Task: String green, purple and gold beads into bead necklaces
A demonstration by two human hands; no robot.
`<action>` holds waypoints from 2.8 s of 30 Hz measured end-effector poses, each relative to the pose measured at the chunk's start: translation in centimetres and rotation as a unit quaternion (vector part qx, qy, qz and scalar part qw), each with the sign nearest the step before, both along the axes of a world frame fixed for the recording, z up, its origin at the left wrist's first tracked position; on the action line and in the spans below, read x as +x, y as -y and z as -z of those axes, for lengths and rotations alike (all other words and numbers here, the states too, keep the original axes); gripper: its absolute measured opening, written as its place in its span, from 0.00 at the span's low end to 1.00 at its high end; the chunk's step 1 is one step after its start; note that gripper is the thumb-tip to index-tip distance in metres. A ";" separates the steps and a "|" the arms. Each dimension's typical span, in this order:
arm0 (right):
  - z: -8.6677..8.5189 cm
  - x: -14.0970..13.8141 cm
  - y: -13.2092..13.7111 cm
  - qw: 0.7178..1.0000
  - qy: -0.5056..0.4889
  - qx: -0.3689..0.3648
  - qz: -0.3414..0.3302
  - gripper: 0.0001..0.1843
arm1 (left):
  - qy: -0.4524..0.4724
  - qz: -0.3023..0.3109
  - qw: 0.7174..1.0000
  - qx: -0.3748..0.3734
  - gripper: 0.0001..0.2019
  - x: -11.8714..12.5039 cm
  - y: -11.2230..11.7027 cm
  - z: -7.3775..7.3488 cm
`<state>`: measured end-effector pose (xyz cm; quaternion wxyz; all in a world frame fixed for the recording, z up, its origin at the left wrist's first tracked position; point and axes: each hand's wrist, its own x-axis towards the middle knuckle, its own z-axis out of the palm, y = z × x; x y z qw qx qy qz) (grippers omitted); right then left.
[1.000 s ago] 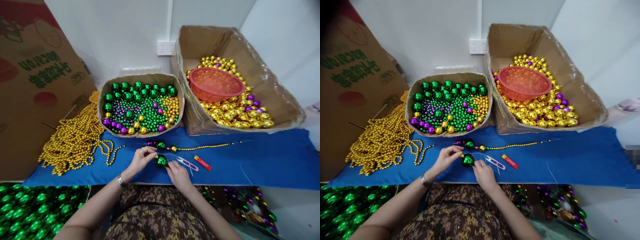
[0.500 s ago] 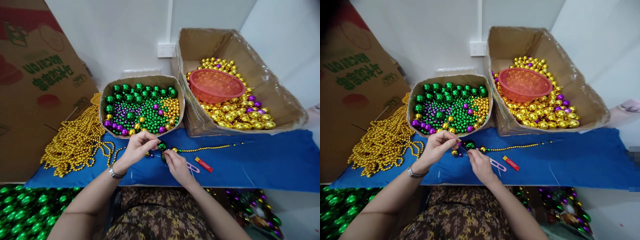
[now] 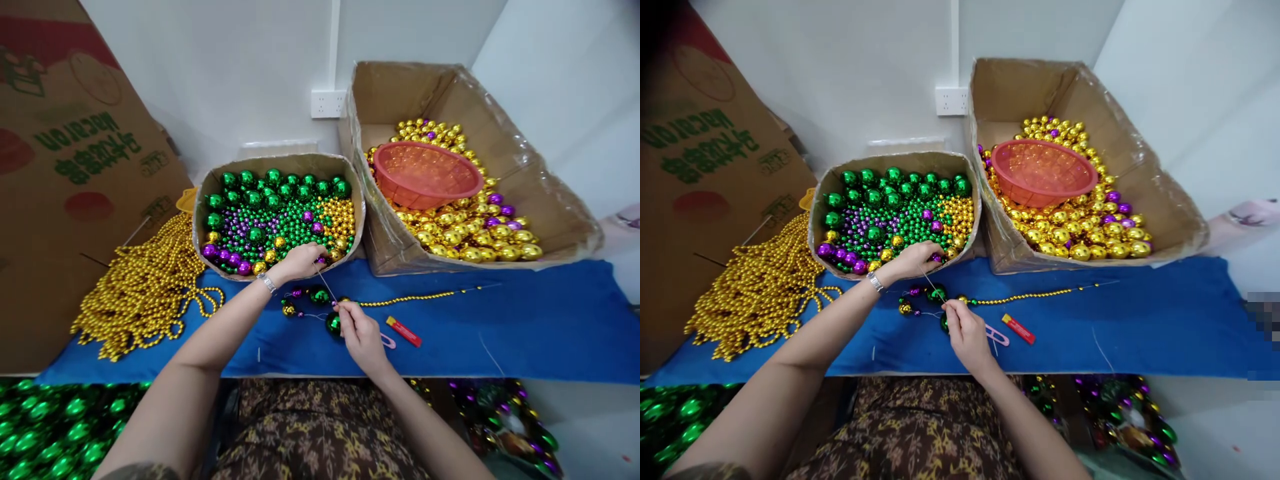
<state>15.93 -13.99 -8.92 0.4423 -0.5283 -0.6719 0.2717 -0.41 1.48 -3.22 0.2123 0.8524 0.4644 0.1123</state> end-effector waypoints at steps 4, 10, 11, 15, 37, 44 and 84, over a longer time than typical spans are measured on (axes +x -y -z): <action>-0.3 0.6 0.2 0.999 0.007 0.031 0.017 0.11 | 0.369 -0.074 0.913 -0.157 0.14 -1.8 2.5 -1.0; -0.4 0.7 0.5 0.997 0.027 0.074 0.006 0.11 | 0.619 -0.142 0.700 -0.326 0.16 -4.7 6.0 -1.6; -0.4 0.6 0.5 0.997 0.031 0.077 0.003 0.11 | 0.623 -0.152 0.696 -0.323 0.15 -4.8 6.3 -1.6; -0.5 0.4 0.5 0.995 0.045 0.088 -0.004 0.11 | 0.621 -0.176 0.702 -0.300 0.16 -4.9 7.1 -1.7; 0.0 0.4 0.5 0.997 0.037 0.062 -0.026 0.10 | 0.581 -0.191 0.747 -0.260 0.18 -2.7 9.7 0.0; 0.5 0.4 0.5 0.996 0.045 0.066 -0.033 0.10 | 0.569 -0.188 0.768 -0.224 0.18 -2.7 9.9 0.4; 0.3 1.2 -0.2 0.995 0.062 0.065 0.046 0.11 | -0.164 -0.076 0.980 0.084 0.11 0.6 -1.3 0.9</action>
